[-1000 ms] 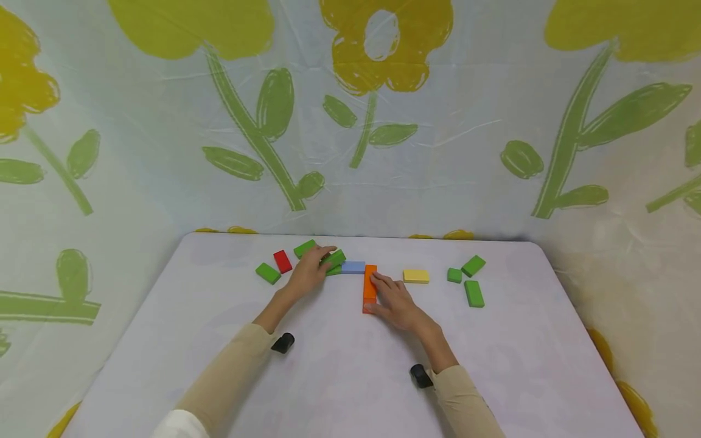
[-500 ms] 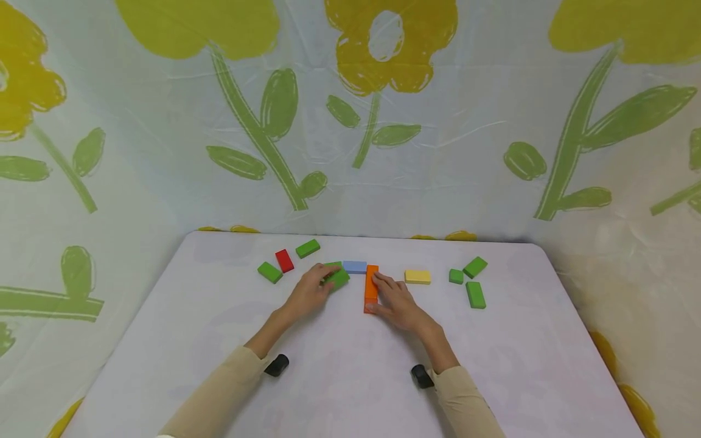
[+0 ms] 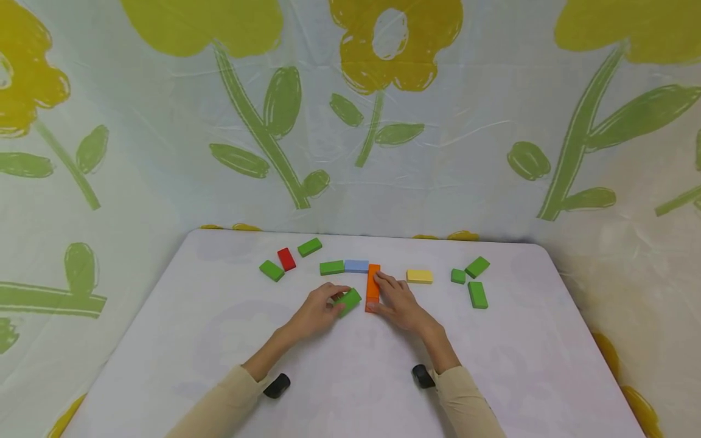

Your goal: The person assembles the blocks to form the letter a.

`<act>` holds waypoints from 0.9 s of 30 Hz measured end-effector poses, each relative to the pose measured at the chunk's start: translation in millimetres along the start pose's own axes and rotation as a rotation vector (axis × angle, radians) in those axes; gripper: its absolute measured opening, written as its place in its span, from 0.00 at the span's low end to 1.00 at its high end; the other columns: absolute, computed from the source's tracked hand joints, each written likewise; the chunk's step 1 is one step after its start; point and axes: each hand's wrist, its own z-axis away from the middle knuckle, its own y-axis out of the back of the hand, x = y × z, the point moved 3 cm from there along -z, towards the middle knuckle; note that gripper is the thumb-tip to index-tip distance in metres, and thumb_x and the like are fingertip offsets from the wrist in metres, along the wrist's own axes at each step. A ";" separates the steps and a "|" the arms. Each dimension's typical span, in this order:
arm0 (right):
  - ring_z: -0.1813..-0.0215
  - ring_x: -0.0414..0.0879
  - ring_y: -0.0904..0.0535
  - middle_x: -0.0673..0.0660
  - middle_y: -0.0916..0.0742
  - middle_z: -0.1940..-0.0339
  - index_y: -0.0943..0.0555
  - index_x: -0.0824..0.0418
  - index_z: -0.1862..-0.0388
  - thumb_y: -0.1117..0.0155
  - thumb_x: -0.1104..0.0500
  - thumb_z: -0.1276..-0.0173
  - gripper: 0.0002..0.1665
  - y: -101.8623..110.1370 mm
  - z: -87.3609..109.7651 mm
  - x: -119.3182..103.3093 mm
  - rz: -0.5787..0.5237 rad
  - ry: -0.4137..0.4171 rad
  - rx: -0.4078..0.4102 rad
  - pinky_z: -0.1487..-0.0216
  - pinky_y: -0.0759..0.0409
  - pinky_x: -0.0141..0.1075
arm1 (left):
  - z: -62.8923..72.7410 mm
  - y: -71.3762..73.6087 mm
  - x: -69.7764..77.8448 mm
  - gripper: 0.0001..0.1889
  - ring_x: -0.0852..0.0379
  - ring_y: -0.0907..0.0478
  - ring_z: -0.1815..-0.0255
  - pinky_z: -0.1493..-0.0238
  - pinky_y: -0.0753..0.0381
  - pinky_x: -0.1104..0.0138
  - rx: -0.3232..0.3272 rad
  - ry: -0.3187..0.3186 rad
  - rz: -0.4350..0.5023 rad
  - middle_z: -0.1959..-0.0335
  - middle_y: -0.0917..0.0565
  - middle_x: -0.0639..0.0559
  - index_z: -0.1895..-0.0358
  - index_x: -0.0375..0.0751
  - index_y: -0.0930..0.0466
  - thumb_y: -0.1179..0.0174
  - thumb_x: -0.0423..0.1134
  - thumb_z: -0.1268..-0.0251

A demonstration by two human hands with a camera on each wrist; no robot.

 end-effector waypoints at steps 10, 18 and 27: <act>0.21 0.67 0.42 0.71 0.35 0.21 0.38 0.75 0.23 0.32 0.59 0.27 0.41 0.4 0.3 -0.3 0.001 0.004 0.002 0.24 0.61 0.68 | 14.5 -11.8 10.6 0.19 0.55 0.22 0.54 0.50 0.19 0.67 -0.045 0.023 0.062 0.54 0.18 0.47 0.37 0.32 0.20 0.36 0.30 0.29; 0.21 0.67 0.42 0.70 0.34 0.21 0.37 0.74 0.23 0.32 0.58 0.28 0.41 0.0 0.9 0.7 0.004 -0.011 0.006 0.24 0.62 0.68 | 22.4 -21.7 19.5 0.17 0.58 0.24 0.58 0.54 0.20 0.70 -0.073 0.068 0.052 0.58 0.18 0.49 0.40 0.31 0.18 0.35 0.30 0.30; 0.21 0.67 0.41 0.71 0.34 0.21 0.37 0.75 0.24 0.31 0.59 0.28 0.42 0.3 0.7 0.3 0.005 -0.002 0.006 0.24 0.62 0.68 | 25.9 -29.7 26.8 0.15 0.59 0.26 0.63 0.60 0.23 0.71 -0.023 0.100 0.047 0.62 0.19 0.49 0.44 0.29 0.17 0.34 0.29 0.32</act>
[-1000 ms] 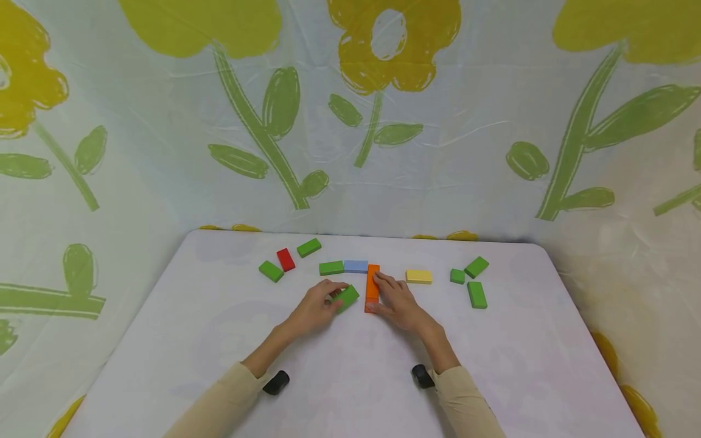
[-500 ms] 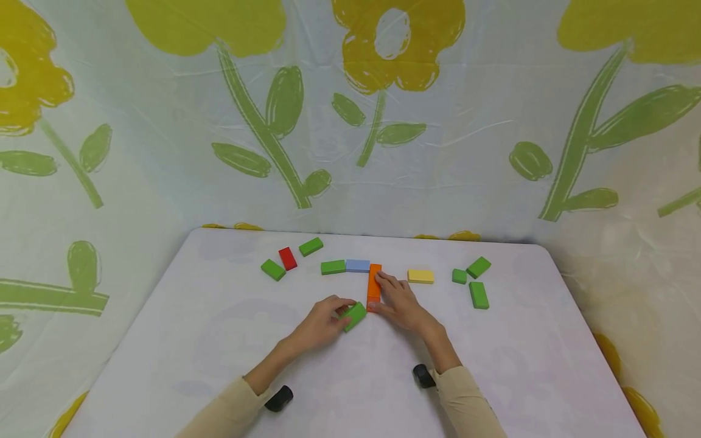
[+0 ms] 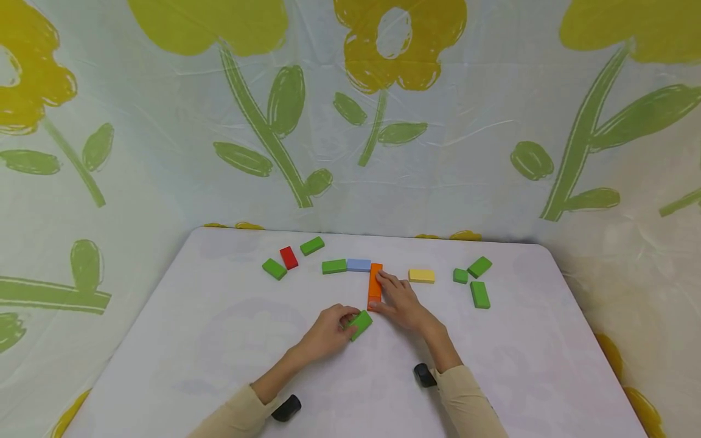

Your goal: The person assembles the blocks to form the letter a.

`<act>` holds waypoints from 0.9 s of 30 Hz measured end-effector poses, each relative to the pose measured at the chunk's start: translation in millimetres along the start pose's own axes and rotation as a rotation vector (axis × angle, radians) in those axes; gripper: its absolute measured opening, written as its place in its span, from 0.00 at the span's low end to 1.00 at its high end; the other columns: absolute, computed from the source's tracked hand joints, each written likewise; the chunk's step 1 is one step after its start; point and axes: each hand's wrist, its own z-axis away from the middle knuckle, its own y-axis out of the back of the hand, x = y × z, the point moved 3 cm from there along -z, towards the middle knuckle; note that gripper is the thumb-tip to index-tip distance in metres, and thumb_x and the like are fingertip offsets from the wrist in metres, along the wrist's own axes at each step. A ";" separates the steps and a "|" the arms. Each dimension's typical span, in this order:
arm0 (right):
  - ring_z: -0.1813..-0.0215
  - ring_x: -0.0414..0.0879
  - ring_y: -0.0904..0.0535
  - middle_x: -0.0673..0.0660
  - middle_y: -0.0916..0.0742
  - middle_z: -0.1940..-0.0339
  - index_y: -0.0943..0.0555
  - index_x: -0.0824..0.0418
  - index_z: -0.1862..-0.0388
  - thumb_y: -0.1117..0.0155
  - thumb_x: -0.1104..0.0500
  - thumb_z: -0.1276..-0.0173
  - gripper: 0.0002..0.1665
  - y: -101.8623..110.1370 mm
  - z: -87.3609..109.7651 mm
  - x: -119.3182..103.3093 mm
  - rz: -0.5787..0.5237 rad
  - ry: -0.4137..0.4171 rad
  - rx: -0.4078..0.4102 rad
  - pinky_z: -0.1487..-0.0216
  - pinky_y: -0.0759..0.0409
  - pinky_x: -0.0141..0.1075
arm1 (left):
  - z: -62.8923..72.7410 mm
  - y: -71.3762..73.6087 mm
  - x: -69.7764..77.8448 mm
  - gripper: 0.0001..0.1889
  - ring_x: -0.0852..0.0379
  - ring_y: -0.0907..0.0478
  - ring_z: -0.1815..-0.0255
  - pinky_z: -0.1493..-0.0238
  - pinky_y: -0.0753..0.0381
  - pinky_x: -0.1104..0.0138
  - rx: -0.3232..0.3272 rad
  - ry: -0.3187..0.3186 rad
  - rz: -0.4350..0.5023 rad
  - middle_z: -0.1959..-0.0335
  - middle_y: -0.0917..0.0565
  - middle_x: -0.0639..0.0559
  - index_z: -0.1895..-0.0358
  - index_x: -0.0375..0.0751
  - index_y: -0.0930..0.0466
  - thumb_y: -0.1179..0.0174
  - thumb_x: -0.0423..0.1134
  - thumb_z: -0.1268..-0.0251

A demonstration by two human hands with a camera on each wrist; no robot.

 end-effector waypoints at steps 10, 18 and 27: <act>0.21 0.67 0.42 0.71 0.35 0.21 0.37 0.75 0.24 0.32 0.58 0.28 0.42 -0.7 0.0 0.1 -0.010 -0.010 0.000 0.24 0.64 0.68 | 1.7 -6.3 6.3 0.14 0.59 0.28 0.69 0.65 0.26 0.69 0.047 0.056 -0.067 0.65 0.22 0.46 0.49 0.30 0.17 0.31 0.35 0.32; 0.22 0.67 0.42 0.71 0.34 0.21 0.37 0.75 0.24 0.31 0.58 0.28 0.42 -2.3 0.8 0.8 -0.006 -0.005 0.003 0.24 0.62 0.68 | -1.0 -12.2 6.6 0.16 0.61 0.30 0.72 0.70 0.28 0.72 0.024 0.075 -0.089 0.71 0.23 0.53 0.46 0.33 0.19 0.31 0.39 0.31; 0.22 0.67 0.41 0.70 0.34 0.21 0.36 0.74 0.23 0.31 0.56 0.28 0.42 -1.8 1.0 0.8 -0.015 -0.015 0.008 0.24 0.61 0.68 | -5.8 -14.7 8.0 0.18 0.62 0.31 0.76 0.74 0.30 0.72 0.033 0.096 -0.099 0.76 0.26 0.57 0.46 0.35 0.20 0.30 0.41 0.32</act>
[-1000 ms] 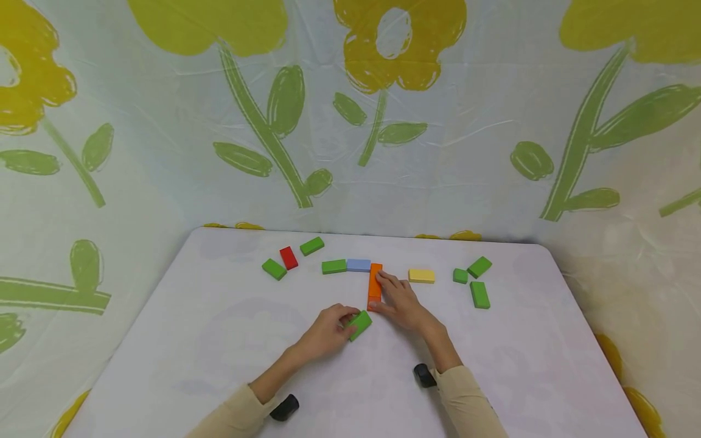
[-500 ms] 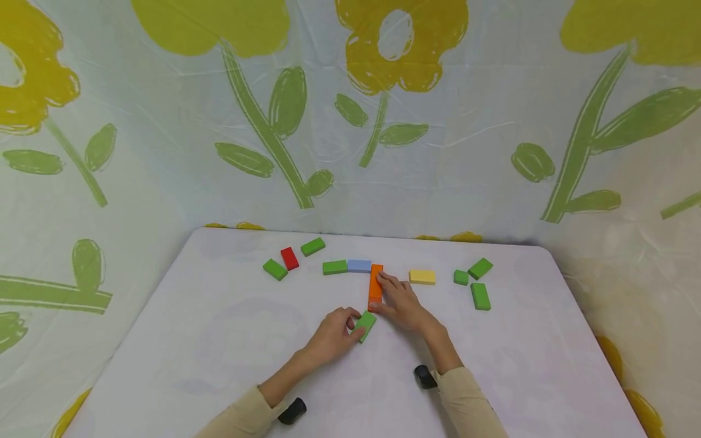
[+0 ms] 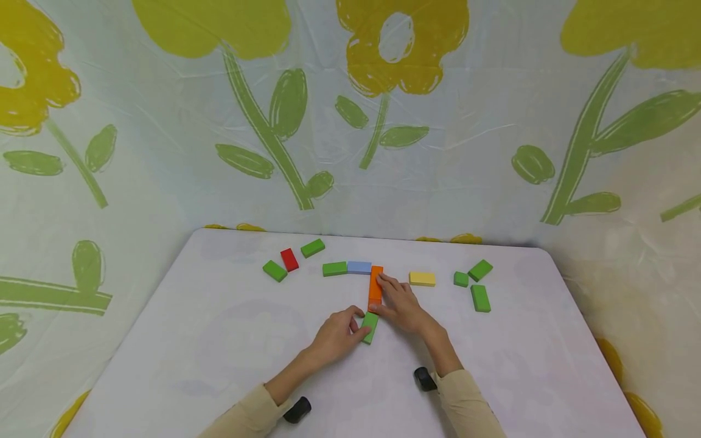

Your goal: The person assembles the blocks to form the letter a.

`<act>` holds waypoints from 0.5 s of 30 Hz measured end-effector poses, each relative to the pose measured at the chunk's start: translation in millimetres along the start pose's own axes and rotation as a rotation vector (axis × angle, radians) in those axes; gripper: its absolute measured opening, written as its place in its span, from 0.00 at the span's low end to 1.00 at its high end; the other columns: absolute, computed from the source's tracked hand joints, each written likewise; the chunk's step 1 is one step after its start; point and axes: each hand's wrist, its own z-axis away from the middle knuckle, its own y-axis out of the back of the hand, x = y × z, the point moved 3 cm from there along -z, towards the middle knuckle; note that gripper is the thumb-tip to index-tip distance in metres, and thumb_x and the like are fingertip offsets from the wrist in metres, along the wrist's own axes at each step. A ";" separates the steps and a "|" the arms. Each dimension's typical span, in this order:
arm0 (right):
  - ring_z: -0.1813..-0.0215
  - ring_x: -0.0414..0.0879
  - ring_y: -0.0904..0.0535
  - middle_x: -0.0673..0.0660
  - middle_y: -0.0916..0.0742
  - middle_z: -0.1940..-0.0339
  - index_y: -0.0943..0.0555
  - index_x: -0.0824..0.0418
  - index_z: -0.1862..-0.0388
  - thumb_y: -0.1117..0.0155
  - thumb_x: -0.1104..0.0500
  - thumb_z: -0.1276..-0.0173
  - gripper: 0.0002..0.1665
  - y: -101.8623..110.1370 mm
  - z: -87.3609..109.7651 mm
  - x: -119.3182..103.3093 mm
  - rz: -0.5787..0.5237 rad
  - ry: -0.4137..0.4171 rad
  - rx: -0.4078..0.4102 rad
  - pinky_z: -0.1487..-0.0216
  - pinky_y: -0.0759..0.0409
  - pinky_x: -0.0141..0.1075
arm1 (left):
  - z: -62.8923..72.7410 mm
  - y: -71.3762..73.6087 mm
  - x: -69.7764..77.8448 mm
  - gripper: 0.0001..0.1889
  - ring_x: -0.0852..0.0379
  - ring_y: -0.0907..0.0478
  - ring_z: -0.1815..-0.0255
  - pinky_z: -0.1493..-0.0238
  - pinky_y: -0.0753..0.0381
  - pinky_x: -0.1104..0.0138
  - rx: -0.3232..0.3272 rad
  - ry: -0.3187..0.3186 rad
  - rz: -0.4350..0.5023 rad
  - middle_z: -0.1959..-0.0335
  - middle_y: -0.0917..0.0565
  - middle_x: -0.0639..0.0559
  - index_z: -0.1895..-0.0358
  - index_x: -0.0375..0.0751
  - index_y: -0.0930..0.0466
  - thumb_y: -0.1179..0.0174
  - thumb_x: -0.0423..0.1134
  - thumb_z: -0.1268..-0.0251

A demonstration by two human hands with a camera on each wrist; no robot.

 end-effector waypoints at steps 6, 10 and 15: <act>0.23 0.67 0.40 0.70 0.33 0.22 0.35 0.74 0.24 0.30 0.57 0.28 0.41 0.3 0.1 0.2 0.001 0.013 0.013 0.24 0.63 0.69 | -3.0 -2.3 0.7 0.19 0.63 0.32 0.80 0.76 0.32 0.73 0.009 0.008 0.018 0.79 0.26 0.58 0.45 0.34 0.21 0.30 0.42 0.32; 0.22 0.67 0.40 0.70 0.33 0.22 0.35 0.74 0.25 0.30 0.58 0.29 0.41 -0.2 -0.4 0.0 0.002 0.020 0.016 0.24 0.62 0.69 | -4.2 -2.9 1.3 0.20 0.63 0.32 0.81 0.78 0.33 0.73 0.012 0.017 0.025 0.80 0.26 0.58 0.45 0.34 0.22 0.30 0.43 0.32; 0.21 0.65 0.42 0.69 0.35 0.21 0.36 0.73 0.23 0.31 0.57 0.28 0.41 -0.3 -0.6 -0.4 0.000 -0.003 -0.002 0.23 0.61 0.67 | -5.2 -2.7 0.9 0.20 0.64 0.32 0.81 0.78 0.32 0.73 0.015 0.004 0.031 0.80 0.26 0.58 0.45 0.34 0.21 0.31 0.42 0.32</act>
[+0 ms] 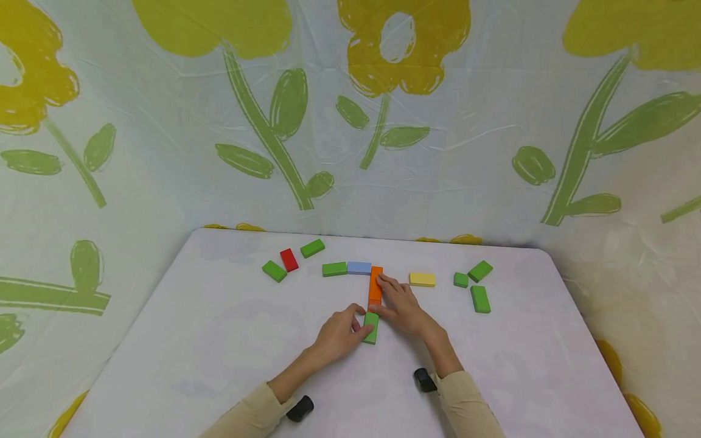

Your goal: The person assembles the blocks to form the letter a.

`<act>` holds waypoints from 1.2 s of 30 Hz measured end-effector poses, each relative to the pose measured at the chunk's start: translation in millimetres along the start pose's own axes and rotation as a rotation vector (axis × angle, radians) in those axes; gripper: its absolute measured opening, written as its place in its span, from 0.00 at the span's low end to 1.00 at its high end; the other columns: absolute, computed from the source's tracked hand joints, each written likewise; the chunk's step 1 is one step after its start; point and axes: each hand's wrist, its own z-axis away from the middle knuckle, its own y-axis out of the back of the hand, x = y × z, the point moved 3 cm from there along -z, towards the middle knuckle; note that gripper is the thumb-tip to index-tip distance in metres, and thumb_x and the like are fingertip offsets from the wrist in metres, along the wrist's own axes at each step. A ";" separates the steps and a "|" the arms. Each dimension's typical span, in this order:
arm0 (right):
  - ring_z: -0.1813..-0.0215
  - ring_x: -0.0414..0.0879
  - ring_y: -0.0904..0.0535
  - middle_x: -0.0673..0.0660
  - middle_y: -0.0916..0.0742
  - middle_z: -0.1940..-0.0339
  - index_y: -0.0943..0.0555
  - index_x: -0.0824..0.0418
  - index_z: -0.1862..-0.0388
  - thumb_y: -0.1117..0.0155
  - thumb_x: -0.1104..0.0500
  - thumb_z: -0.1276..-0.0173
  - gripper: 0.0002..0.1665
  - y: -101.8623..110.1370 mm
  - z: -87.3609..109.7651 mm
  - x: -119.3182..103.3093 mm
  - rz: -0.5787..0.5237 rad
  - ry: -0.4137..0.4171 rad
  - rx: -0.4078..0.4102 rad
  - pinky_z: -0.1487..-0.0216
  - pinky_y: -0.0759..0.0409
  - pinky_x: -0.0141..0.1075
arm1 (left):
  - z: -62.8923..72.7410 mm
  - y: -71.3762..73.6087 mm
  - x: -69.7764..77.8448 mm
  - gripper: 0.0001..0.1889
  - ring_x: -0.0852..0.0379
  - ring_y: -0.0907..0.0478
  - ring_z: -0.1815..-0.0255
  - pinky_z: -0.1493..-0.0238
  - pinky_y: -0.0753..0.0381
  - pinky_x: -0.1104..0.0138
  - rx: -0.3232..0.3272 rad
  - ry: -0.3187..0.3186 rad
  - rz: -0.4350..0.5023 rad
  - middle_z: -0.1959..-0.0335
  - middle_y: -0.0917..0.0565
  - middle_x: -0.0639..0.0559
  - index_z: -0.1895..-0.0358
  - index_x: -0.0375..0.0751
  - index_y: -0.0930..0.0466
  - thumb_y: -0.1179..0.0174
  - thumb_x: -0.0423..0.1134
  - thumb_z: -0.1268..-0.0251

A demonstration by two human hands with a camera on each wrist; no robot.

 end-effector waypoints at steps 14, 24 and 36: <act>0.21 0.67 0.41 0.69 0.34 0.21 0.36 0.73 0.24 0.32 0.57 0.27 0.40 1.0 0.6 -3.4 0.006 -0.004 -0.005 0.24 0.63 0.69 | -1.8 -2.3 -0.2 0.20 0.63 0.32 0.81 0.78 0.32 0.73 -0.007 -0.007 0.028 0.81 0.26 0.58 0.44 0.32 0.22 0.31 0.40 0.31; 0.21 0.67 0.43 0.70 0.35 0.21 0.37 0.73 0.23 0.32 0.58 0.27 0.41 1.2 0.5 -1.3 0.004 0.002 -0.014 0.24 0.64 0.68 | -5.7 -2.8 -3.4 0.24 0.63 0.31 0.80 0.76 0.31 0.73 -0.042 0.010 0.063 0.78 0.24 0.58 0.40 0.33 0.25 0.31 0.42 0.31; 0.21 0.68 0.42 0.71 0.34 0.22 0.32 0.72 0.26 0.32 0.60 0.27 0.36 4.0 1.7 -5.2 -0.009 0.031 -0.012 0.25 0.61 0.70 | -10.3 -1.6 -4.6 0.25 0.62 0.30 0.78 0.74 0.30 0.72 -0.060 0.020 0.085 0.77 0.23 0.58 0.39 0.33 0.25 0.30 0.43 0.33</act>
